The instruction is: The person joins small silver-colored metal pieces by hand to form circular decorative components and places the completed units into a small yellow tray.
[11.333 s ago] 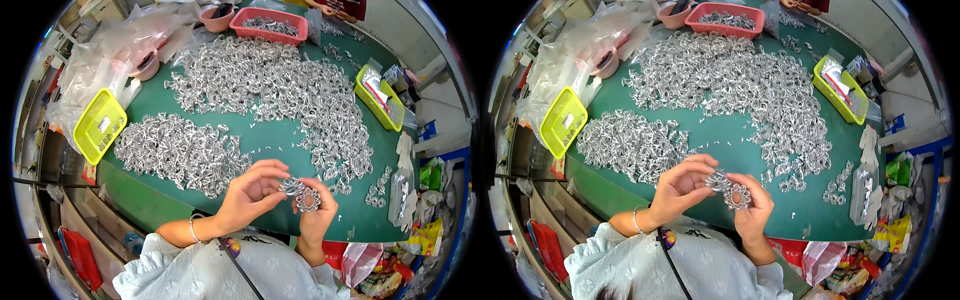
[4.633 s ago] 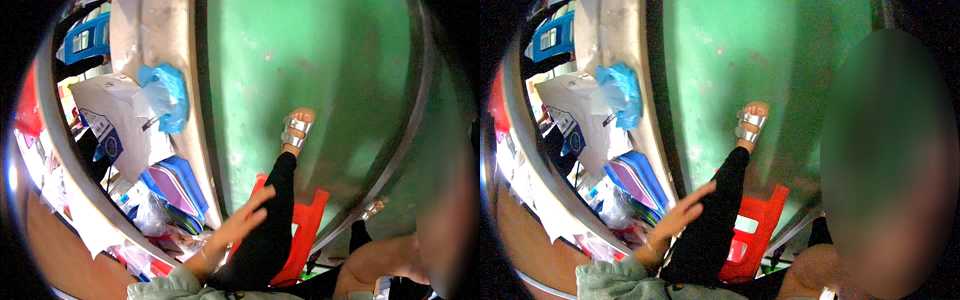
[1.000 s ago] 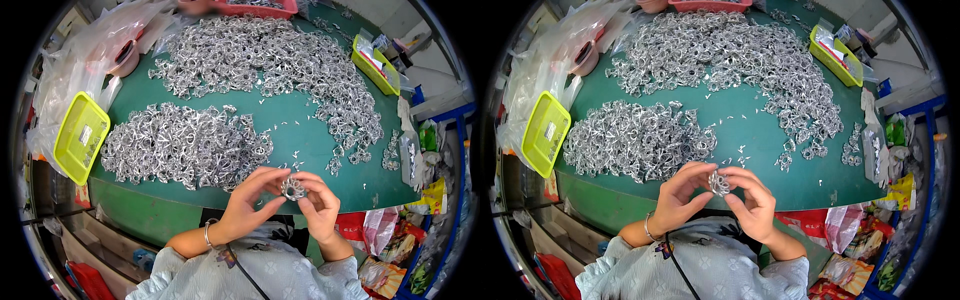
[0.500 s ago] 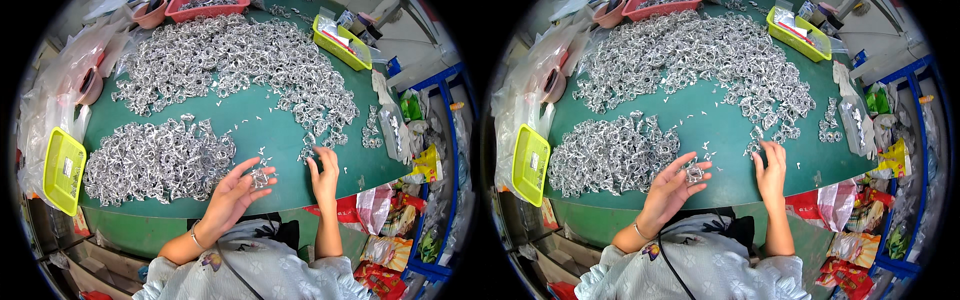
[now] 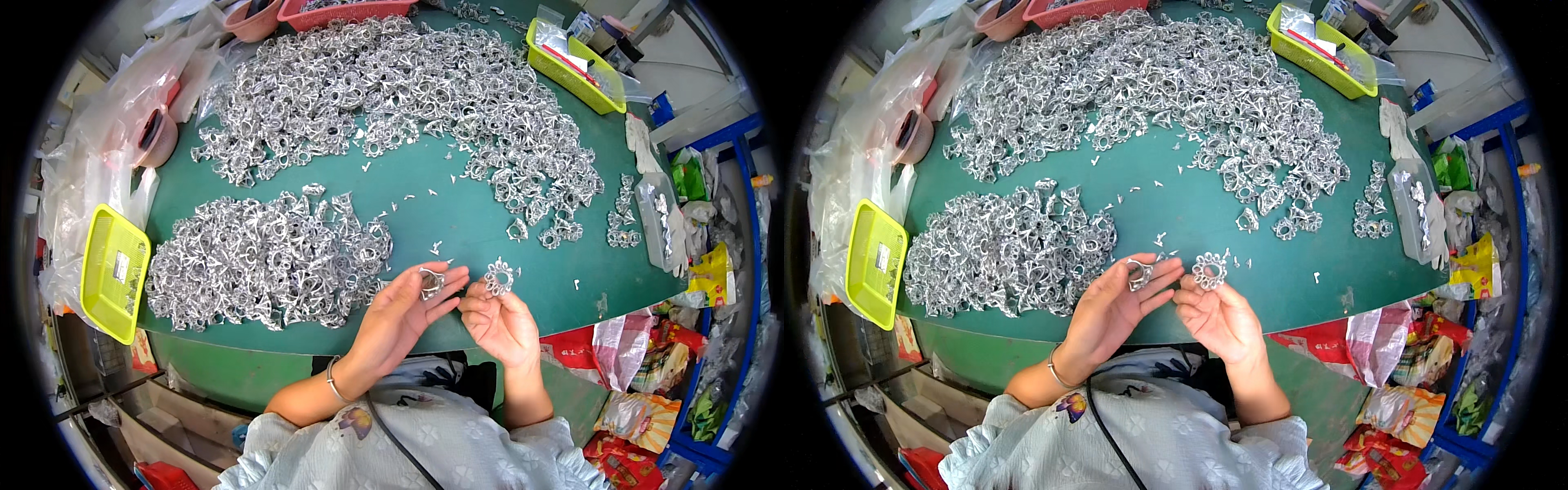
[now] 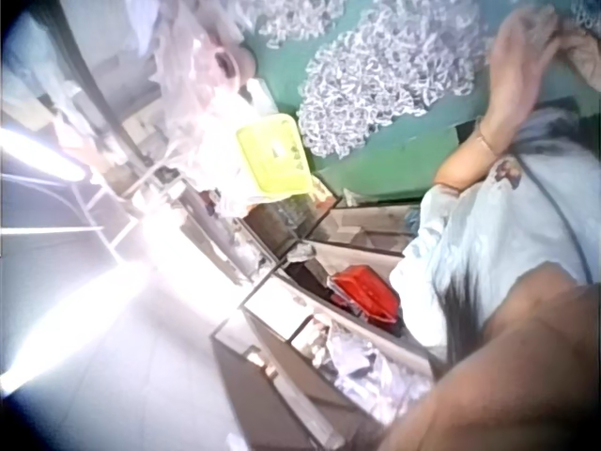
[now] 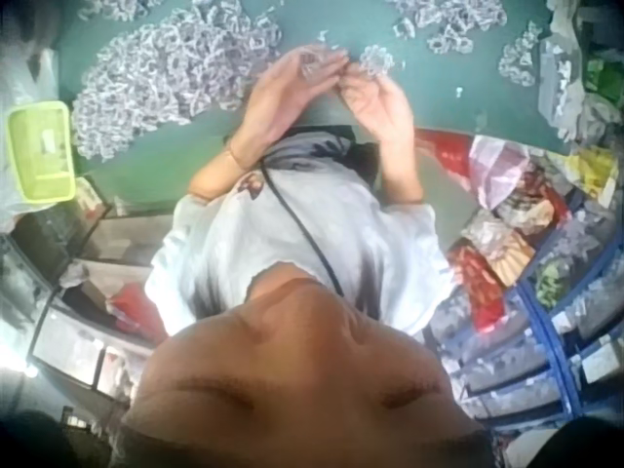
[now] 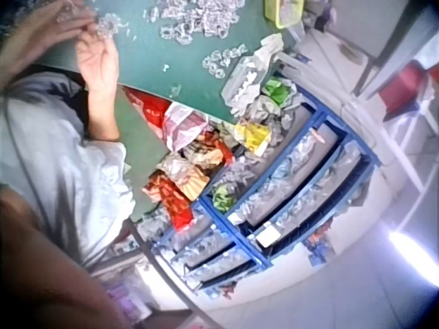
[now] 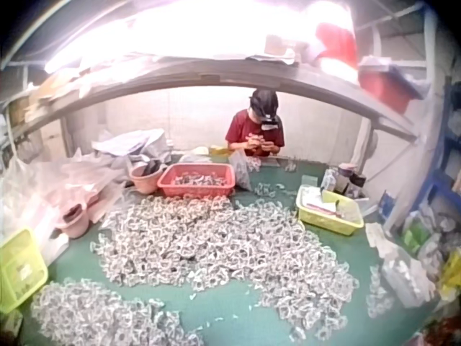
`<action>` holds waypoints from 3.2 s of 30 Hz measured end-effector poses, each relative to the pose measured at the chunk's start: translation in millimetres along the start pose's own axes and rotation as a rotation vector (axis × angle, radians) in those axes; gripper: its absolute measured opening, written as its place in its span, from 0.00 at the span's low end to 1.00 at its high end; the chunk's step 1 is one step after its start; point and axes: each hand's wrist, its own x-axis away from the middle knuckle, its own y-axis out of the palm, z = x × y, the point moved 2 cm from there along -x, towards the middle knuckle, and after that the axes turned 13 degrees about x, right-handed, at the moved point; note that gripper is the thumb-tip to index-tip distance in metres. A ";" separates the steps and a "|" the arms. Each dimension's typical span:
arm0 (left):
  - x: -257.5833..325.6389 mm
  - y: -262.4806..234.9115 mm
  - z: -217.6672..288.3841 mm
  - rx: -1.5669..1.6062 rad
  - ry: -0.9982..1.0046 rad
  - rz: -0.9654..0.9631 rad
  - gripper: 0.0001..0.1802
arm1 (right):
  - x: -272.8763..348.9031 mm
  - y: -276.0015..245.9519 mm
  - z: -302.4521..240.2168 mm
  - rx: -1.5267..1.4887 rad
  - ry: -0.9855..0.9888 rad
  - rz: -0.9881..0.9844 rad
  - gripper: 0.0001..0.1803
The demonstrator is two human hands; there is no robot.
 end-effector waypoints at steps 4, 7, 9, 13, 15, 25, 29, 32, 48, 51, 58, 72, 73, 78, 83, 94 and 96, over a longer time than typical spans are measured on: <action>-3.2 0.3 -3.2 0.007 0.027 -0.018 0.22 | 0.3 3.5 4.9 0.122 -0.073 -0.008 0.08; -3.6 2.1 -4.2 0.014 0.024 -0.046 0.22 | 0.9 6.6 6.6 0.235 -0.147 0.010 0.09; -3.1 2.6 -4.9 0.032 0.011 -0.050 0.22 | 1.9 9.1 7.1 0.321 -0.183 0.048 0.10; 1.1 2.0 -4.5 0.088 -0.023 -0.057 0.23 | 2.8 11.1 12.7 0.347 -0.237 0.030 0.11; 4.8 2.1 -3.1 0.094 -0.030 -0.057 0.24 | 2.6 9.6 15.1 0.356 -0.236 0.007 0.11; 17.8 1.6 0.1 0.115 0.006 -0.032 0.25 | -0.6 23.8 32.1 0.707 -0.482 0.142 0.08; 23.6 -8.7 2.4 0.187 0.027 -0.047 0.24 | -7.1 26.6 46.9 1.042 -0.716 0.263 0.03; 26.2 -9.2 1.3 0.286 0.053 0.013 0.22 | -9.5 38.0 57.1 1.546 -1.017 0.427 0.06; 78.3 -9.1 74.3 -1.218 0.954 0.145 0.24 | -23.8 47.5 60.1 1.663 -0.951 0.255 0.01; 81.1 -4.4 98.9 -1.452 1.154 0.228 0.25 | -24.4 40.1 54.8 1.692 -0.920 0.224 0.01; 69.3 -42.1 155.1 -1.933 0.968 0.829 0.28 | -12.1 18.1 -13.4 1.575 -0.968 0.533 0.04; 74.5 -14.2 140.9 -1.709 1.232 0.663 0.18 | -6.0 -1.2 -65.3 1.856 -0.984 0.798 0.09; 75.5 -8.9 129.0 -1.694 1.284 0.557 0.17 | -7.2 -0.5 -57.1 1.576 -0.883 0.705 0.08; 54.5 27.5 61.5 -1.600 0.972 -0.096 0.24 | -10.3 14.3 -11.1 0.850 -0.499 0.081 0.09; 20.1 35.2 27.3 -1.469 0.727 -0.189 0.22 | -3.8 26.9 12.5 1.007 -0.490 0.075 0.08; 7.9 -7.0 25.3 -0.526 0.197 0.044 0.08 | 3.8 32.7 -83.8 2.239 -1.107 0.827 0.15; 10.3 -12.3 26.5 -0.424 0.137 0.040 0.09 | -8.5 31.7 -98.2 2.445 -1.172 0.805 0.22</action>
